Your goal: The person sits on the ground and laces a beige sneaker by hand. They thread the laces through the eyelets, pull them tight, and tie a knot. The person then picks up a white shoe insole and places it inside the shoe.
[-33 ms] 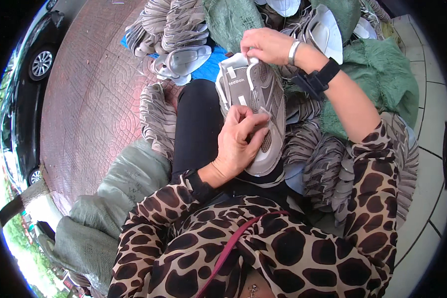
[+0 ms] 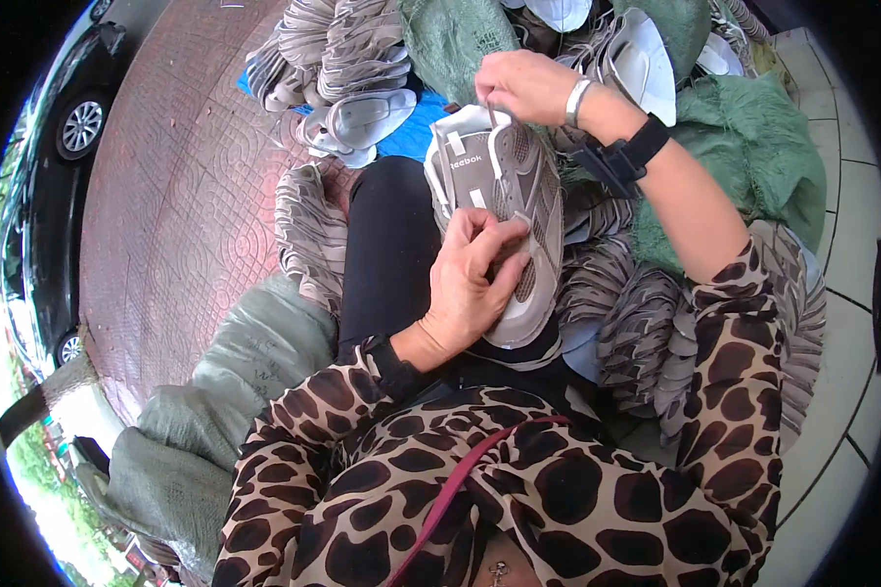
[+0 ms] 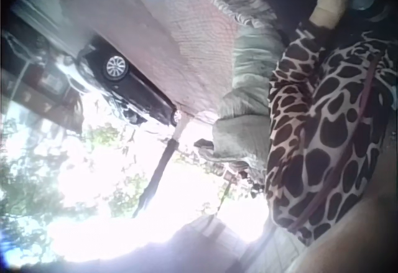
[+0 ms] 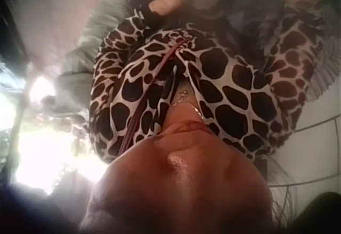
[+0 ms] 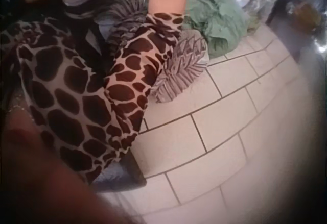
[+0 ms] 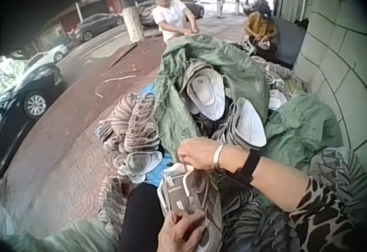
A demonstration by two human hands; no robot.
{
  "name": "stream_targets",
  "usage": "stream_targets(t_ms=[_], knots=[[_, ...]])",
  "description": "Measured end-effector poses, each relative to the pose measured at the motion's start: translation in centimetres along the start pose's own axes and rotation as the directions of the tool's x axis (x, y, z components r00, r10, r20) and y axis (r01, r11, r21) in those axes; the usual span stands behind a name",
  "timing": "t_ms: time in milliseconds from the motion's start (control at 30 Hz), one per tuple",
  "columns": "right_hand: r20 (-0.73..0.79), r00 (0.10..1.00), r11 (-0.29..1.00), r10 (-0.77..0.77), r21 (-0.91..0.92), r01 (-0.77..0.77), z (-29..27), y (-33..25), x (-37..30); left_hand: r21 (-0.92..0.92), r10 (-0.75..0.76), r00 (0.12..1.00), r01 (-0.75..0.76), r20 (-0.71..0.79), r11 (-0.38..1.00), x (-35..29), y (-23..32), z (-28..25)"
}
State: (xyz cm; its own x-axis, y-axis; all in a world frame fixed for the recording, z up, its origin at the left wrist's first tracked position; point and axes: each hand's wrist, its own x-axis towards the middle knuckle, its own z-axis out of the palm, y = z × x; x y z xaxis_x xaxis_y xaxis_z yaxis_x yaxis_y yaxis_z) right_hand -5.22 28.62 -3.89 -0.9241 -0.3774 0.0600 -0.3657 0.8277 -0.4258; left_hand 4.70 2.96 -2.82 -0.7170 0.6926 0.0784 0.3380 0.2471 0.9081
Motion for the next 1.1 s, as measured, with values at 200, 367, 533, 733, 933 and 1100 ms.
stream_targets(t_ms=[200,367,533,733,933,1100], knots=[[0.011,0.979,0.972,0.201,-0.122,-0.199,2.0,-0.4,1.3,0.129,0.023,0.999,-0.019,-0.034,0.992,0.5,0.6,0.1],[-0.052,0.97,0.961,0.238,-0.134,-0.243,3.6,1.5,2.3,0.142,0.009,1.0,-0.005,-0.025,0.99,0.6,0.9,-0.1],[-0.178,0.932,0.935,0.315,-0.109,-0.337,3.0,1.0,1.1,-0.115,-0.119,0.986,0.105,-0.12,0.988,1.2,0.7,-3.0],[-0.336,0.939,0.963,0.071,0.268,0.024,-1.2,-6.3,-3.4,0.073,-0.086,0.996,0.085,0.006,0.994,1.4,-0.3,-4.0],[-0.199,0.937,0.851,0.287,0.501,-0.154,1.9,-12.5,-10.0,0.114,-0.167,0.986,0.164,0.013,0.98,2.2,-0.2,-2.2],[-0.344,0.906,0.908,0.249,0.409,-0.094,3.5,-12.8,-10.2,-0.061,-0.264,0.958,0.272,0.112,0.96,2.9,-0.7,-2.5]])
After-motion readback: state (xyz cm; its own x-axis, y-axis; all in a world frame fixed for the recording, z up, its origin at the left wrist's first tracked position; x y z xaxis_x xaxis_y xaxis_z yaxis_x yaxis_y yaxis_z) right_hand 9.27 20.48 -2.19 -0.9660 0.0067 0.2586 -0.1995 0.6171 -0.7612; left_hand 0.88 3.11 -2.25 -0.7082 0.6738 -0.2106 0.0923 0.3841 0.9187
